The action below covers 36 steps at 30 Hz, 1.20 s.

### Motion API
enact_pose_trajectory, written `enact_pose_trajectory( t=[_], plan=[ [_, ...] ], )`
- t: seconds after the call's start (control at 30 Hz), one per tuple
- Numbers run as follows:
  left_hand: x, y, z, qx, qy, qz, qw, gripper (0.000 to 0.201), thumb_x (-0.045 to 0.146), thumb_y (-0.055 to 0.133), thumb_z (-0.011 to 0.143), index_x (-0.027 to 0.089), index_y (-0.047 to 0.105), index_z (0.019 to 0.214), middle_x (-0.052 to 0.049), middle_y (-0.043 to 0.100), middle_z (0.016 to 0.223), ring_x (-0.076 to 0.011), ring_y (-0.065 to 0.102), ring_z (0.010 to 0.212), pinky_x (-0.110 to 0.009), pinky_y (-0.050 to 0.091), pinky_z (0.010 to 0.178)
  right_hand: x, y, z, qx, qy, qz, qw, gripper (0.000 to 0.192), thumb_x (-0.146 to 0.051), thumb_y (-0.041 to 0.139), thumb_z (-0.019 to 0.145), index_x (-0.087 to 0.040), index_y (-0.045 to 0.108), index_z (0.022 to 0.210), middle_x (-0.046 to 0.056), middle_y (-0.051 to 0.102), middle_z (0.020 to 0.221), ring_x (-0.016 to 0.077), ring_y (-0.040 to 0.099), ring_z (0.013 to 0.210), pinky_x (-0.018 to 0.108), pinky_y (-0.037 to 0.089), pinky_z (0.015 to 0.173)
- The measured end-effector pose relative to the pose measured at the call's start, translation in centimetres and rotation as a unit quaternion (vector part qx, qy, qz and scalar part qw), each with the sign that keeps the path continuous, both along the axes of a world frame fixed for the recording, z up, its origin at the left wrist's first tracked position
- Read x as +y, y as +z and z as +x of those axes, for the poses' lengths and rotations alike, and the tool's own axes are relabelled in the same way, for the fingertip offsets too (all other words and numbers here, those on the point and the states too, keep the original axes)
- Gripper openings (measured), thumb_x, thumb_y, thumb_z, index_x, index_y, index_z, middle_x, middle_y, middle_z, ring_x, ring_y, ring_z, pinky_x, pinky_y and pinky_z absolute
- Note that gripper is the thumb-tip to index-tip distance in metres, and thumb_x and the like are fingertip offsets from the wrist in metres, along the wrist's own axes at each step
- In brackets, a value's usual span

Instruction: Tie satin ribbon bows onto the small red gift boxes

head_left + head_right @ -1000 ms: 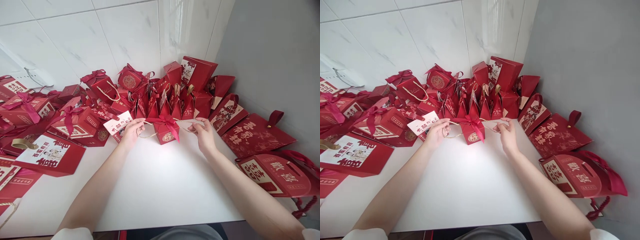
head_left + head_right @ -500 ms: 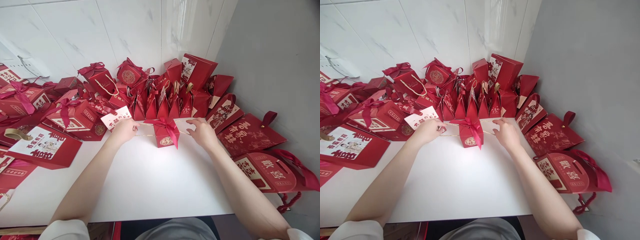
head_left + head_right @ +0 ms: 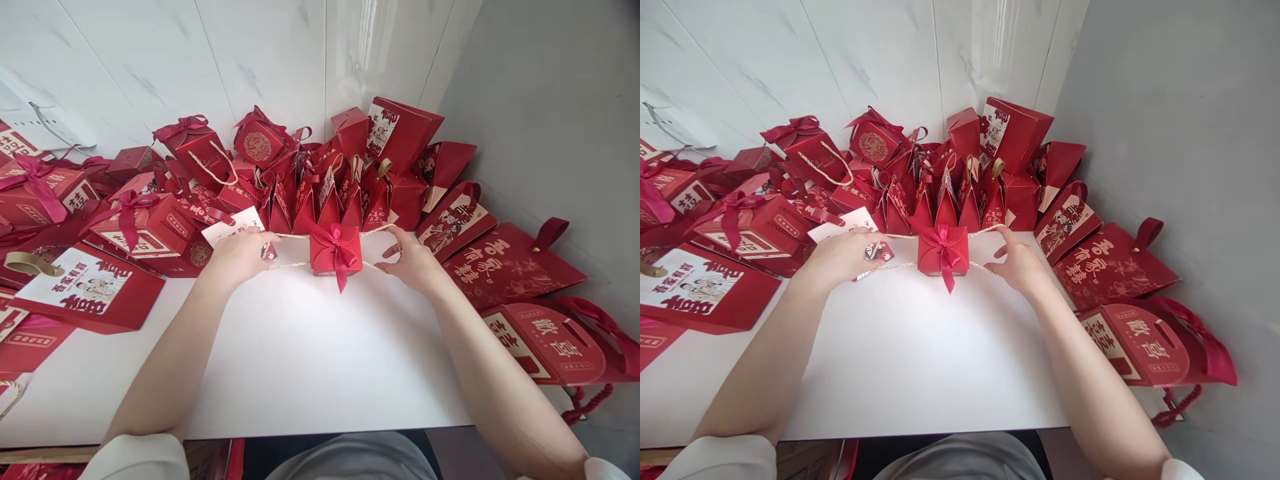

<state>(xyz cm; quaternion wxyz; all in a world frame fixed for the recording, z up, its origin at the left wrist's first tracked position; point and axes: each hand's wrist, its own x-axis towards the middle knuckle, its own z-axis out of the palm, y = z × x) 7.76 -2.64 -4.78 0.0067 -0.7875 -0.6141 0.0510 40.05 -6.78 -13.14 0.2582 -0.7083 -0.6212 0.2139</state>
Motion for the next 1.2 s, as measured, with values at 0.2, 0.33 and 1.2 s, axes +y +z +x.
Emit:
enact_pose_trajectory(
  t=[0.2, 0.33, 1.2],
  plan=[
    [0.5, -0.1, -0.9, -0.021, -0.048, -0.105, 0.993, 0.044, 0.040, 0.062, 0.075, 0.034, 0.066, 0.118, -0.003, 0.066, 0.101, -0.0264, 0.063, 0.094, -0.032, 0.042, 0.069, 0.5, -1.1, 0.6, 0.016, 0.032, 0.021, 0.999, 0.053, -0.039, 0.074, 0.076, -0.027, 0.061, 0.126, 0.003, 0.068, 0.104, 0.0191, 0.062, 0.074, 0.032, 0.049, 0.065],
    [0.2, 0.0, -0.9, -0.090, -0.092, -0.088, 0.988, 0.027, 0.044, 0.056, 0.082, 0.027, 0.071, 0.098, -0.004, 0.065, 0.105, -0.0253, 0.060, 0.102, -0.033, 0.043, 0.081, 0.5, -1.3, 0.0, 0.004, 0.024, 0.167, 0.986, 0.022, -0.039, 0.065, 0.085, -0.022, 0.071, 0.099, 0.009, 0.063, 0.117, 0.0273, 0.063, 0.102, 0.042, 0.051, 0.088],
    [-1.6, -2.4, 3.2, -0.214, -0.122, -0.148, 0.958, 0.035, 0.058, 0.053, 0.087, 0.024, 0.057, 0.092, 0.000, 0.068, 0.081, -0.0205, 0.063, 0.074, -0.029, 0.040, 0.064, -0.7, -4.6, -6.1, 0.018, 0.231, 0.166, 0.958, 0.094, -0.010, 0.053, 0.078, -0.017, 0.005, 0.159, 0.016, 0.021, 0.160, 0.0289, 0.024, 0.148, 0.049, 0.033, 0.118]
  ],
)
